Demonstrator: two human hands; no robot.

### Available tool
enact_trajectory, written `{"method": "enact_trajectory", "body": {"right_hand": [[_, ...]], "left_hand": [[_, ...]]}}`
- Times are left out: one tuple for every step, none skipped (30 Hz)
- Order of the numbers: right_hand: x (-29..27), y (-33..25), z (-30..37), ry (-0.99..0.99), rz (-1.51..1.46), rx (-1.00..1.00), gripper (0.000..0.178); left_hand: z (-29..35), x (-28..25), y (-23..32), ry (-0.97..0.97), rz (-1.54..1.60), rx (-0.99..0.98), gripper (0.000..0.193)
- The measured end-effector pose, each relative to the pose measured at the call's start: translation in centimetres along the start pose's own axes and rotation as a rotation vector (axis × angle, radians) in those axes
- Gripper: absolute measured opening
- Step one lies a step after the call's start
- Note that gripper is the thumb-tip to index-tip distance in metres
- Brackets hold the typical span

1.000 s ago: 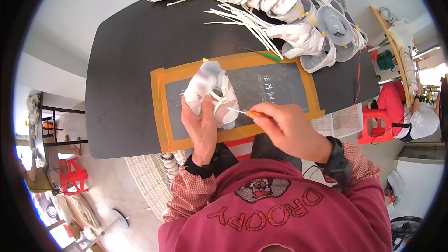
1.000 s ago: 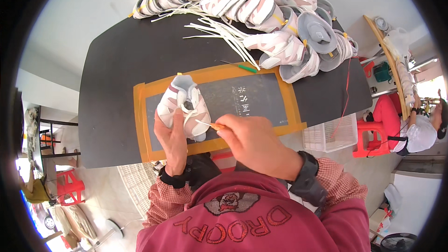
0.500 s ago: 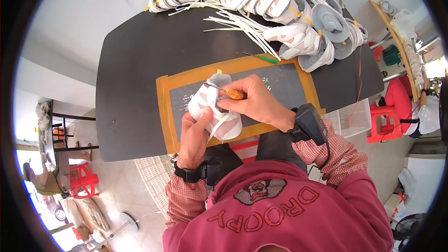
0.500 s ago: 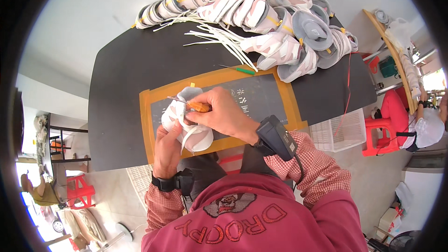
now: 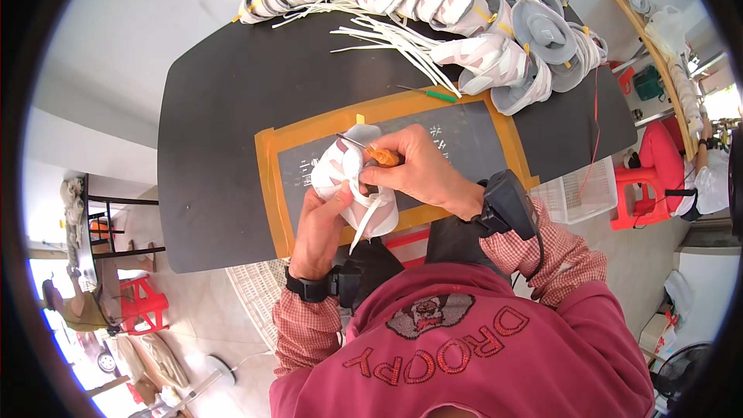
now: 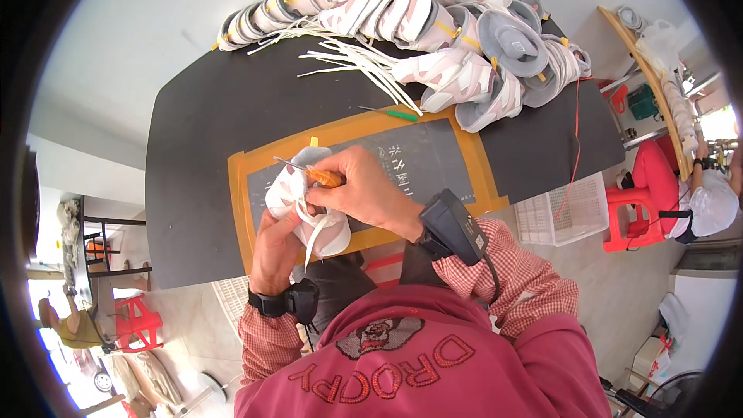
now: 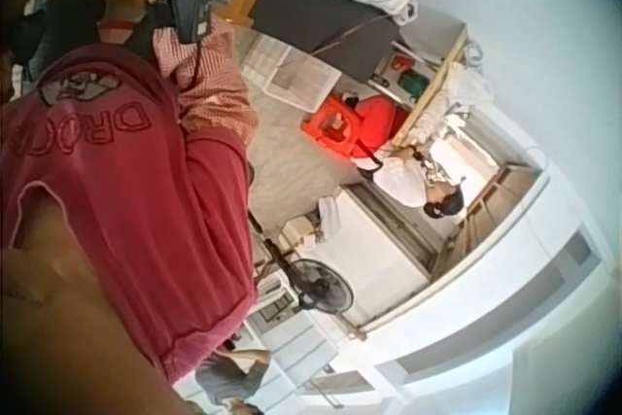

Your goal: Lacing a white shoe upper and using an awl to adjust the laces or holes.

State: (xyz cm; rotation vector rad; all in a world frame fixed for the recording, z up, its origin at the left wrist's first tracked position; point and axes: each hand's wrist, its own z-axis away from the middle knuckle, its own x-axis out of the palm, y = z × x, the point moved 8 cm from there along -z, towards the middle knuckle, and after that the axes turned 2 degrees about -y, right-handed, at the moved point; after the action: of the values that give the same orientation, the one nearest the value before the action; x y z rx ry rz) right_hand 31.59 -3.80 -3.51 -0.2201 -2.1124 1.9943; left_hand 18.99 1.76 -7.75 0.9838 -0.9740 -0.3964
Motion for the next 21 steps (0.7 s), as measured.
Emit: {"method": "enact_trajectory", "body": {"right_hand": [[0.0,-0.2,0.0,-0.002,0.052,-0.016,0.013],[0.0,-0.5,0.0,-0.003,0.105,-0.031,0.017],[0.0,-0.8,0.2,-0.003,0.104,-0.031,0.017],[-0.2,-1.3,0.5,0.043,0.233,-0.019,0.018],[-0.5,-1.7,0.9,0.088,0.363,-0.007,0.02],[-0.3,-2.0,1.4,0.085,0.364,-0.006,0.02],[-0.5,-2.0,2.0,0.103,0.275,0.02,0.019],[-0.8,-1.9,2.6,0.121,0.188,0.045,0.019],[-1.0,-2.0,3.1,0.116,0.187,0.047,0.019],[-1.1,-2.1,3.5,0.097,0.276,0.036,0.02],[-1.2,-2.3,3.9,0.078,0.364,0.024,0.022],[-1.2,-2.4,4.3,0.079,0.366,0.024,0.022],[-1.0,-2.4,4.7,0.046,0.4,0.045,0.021],[-0.8,-2.3,4.9,0.014,0.435,0.066,0.021],[-0.8,-2.4,5.0,0.016,0.436,0.066,0.021],[-0.7,-2.4,5.0,0.011,0.441,0.075,0.022],[-0.7,-2.3,5.1,0.005,0.445,0.084,0.023],[-0.7,-2.3,5.1,0.006,0.445,0.084,0.023],[-0.9,-1.9,5.1,0.01,0.455,0.109,0.023],[-1.0,-1.7,5.1,0.014,0.465,0.133,0.024],[-1.0,-1.8,5.1,0.014,0.465,0.133,0.024]], "left_hand": [[0.0,0.1,0.1,0.001,-0.001,0.0,0.028],[-0.1,0.0,0.2,0.019,0.009,0.003,0.028],[-0.1,0.0,0.2,0.037,0.019,0.006,0.027],[-0.1,0.3,0.4,0.037,0.018,0.006,0.027],[0.1,0.5,1.0,0.089,-0.036,0.039,0.027],[0.3,0.5,1.3,0.145,-0.088,0.074,0.026],[0.3,0.5,1.1,0.148,-0.086,0.075,0.026],[0.4,0.4,1.4,0.168,-0.19,0.145,0.025],[0.6,0.3,1.7,0.192,-0.294,0.216,0.024],[0.7,0.2,1.8,0.223,-0.291,0.275,0.021],[0.6,0.1,1.5,0.227,-0.29,0.275,0.021],[0.7,0.0,1.9,0.254,-0.355,0.33,0.021],[0.9,0.1,2.2,0.28,-0.42,0.385,0.02],[1.0,0.3,2.3,0.28,-0.418,0.385,0.02],[1.2,0.8,2.7,0.288,-0.479,0.406,0.021],[1.3,1.3,3.0,0.296,-0.539,0.427,0.021],[1.3,1.5,3.0,0.295,-0.538,0.427,0.021],[1.4,1.7,3.1,0.308,-0.539,0.435,0.021],[1.4,1.7,3.2,0.32,-0.539,0.444,0.021],[1.4,1.6,3.2,0.32,-0.54,0.444,0.021],[1.4,1.5,3.0,0.313,-0.554,0.435,0.021]]}}
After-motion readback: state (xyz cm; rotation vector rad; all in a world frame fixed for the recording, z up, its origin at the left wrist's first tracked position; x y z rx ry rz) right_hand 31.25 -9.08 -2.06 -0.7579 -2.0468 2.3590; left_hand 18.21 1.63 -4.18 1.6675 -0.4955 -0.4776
